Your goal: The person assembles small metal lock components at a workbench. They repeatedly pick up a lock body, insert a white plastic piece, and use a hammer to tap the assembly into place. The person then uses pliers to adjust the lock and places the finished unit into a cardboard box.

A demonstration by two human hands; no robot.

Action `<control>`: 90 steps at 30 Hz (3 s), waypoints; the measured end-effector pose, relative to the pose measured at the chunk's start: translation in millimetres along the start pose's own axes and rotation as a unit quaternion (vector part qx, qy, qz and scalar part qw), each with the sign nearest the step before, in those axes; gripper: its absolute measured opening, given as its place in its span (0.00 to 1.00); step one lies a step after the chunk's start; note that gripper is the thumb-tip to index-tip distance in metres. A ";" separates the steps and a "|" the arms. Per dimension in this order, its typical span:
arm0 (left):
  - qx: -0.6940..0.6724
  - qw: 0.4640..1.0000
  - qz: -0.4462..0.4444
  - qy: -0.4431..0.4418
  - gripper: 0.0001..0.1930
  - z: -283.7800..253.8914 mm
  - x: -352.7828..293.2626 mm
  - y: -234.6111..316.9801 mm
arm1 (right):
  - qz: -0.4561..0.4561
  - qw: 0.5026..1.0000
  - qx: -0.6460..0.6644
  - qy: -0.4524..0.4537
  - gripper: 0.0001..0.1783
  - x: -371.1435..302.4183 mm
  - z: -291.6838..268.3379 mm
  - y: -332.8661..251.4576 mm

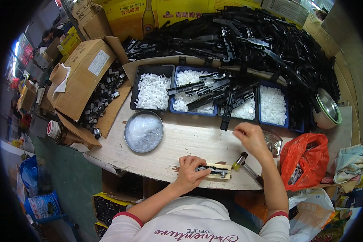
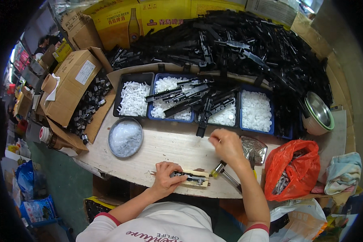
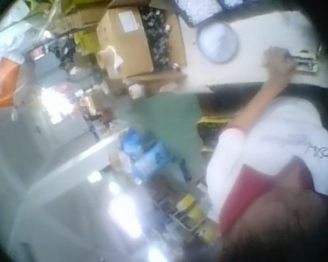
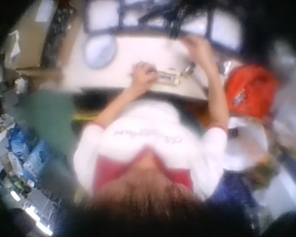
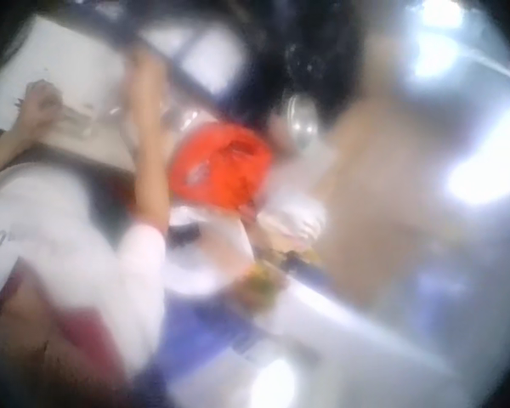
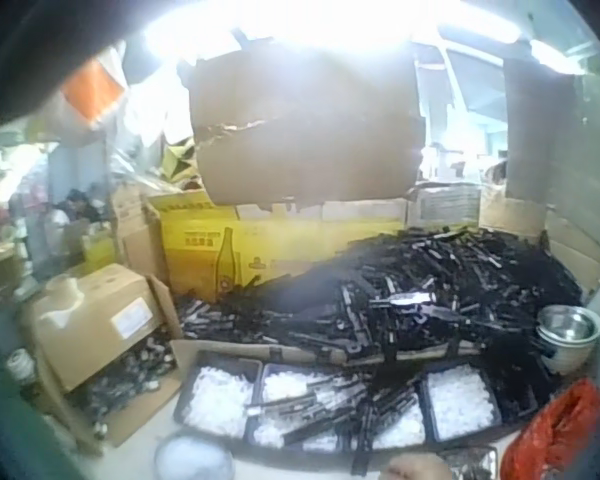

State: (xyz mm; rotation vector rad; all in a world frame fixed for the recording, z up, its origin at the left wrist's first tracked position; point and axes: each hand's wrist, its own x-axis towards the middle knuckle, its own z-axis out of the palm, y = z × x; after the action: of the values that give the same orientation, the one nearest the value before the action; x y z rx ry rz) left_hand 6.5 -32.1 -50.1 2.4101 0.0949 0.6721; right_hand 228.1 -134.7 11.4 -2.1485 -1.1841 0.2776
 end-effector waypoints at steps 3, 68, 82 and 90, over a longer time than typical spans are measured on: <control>0.002 1.000 0.000 0.004 0.10 1.1 -2.0 -0.3 | -0.038 0.995 -0.055 0.080 0.04 26.5 -13.1 5.6; -0.099 0.968 -0.199 0.120 0.08 -43.6 -34.8 -10.9 | -0.133 0.990 -0.036 -0.029 0.16 -75.9 90.1 -71.5; 0.102 0.988 0.015 -0.119 0.27 -33.5 -4.5 9.5 | 0.060 0.964 -0.256 0.048 0.17 -123.1 22.1 7.5; 0.152 0.964 0.058 -0.212 0.29 -36.7 6.4 7.2 | -0.009 0.996 -0.072 0.054 0.12 -127.9 15.9 -15.9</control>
State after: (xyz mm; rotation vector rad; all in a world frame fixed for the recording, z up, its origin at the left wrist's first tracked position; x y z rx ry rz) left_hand -6.5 -16.1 -18.3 2.8193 -0.1320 0.1841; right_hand 137.3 -225.7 -6.5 -2.2439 -1.1929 0.0700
